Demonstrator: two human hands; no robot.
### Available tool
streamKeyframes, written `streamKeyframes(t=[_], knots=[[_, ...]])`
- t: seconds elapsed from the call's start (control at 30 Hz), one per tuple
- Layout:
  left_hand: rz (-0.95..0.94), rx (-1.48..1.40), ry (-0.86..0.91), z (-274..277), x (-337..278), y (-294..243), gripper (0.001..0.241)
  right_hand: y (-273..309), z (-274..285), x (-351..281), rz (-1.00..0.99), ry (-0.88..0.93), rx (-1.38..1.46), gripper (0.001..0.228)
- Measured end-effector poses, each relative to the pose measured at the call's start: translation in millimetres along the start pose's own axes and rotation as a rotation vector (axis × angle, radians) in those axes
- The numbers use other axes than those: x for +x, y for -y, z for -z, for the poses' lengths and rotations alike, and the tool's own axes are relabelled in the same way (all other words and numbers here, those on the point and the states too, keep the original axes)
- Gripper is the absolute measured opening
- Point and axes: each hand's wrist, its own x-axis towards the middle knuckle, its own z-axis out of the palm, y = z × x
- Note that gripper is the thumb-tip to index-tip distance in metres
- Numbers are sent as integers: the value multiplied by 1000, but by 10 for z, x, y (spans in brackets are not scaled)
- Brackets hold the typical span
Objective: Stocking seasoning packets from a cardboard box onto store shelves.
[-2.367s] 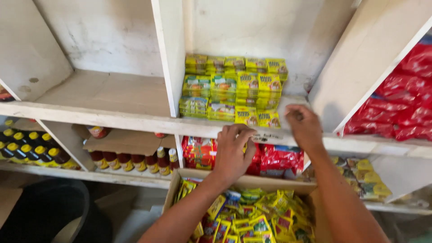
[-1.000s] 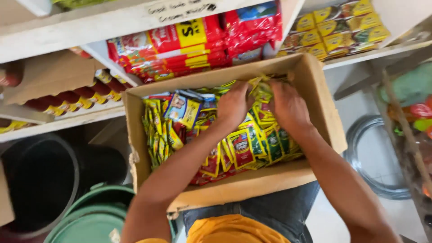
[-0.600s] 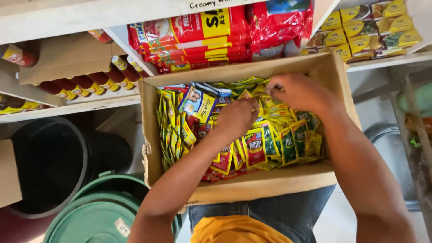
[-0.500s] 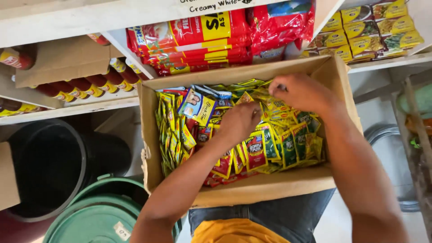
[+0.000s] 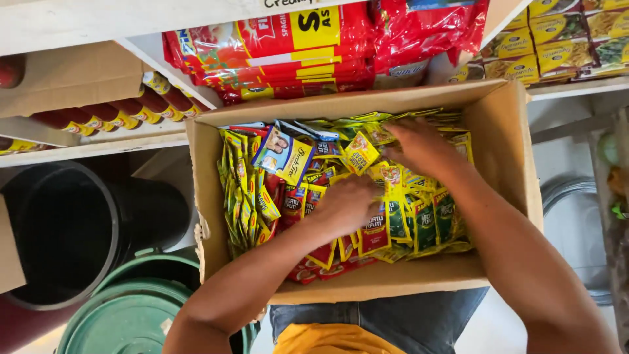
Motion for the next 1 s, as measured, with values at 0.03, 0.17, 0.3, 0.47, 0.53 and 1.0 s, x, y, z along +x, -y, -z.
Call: streamKeyframes(t=[0.03, 0.17, 0.3, 0.47, 0.53, 1.0], knots=[[41, -37, -19, -7, 14, 32, 28, 55, 6, 18, 38, 10, -48, 49], [87, -53, -171, 142, 5, 128, 23, 19, 78, -8, -11, 76, -77, 32], [147, -129, -322, 254, -14, 137, 18, 324, 502, -93, -138, 329, -19, 21], [214, -220, -283, 147, 9, 193, 21, 531, 660, -179, -262, 437, 134, 29], [221, -239, -226, 78, 34, 205, 22, 484, 594, -175, -220, 246, 98, 36], [138, -272, -391, 34, 55, 177, 15, 203, 109, -185, -247, 298, -140, 55]])
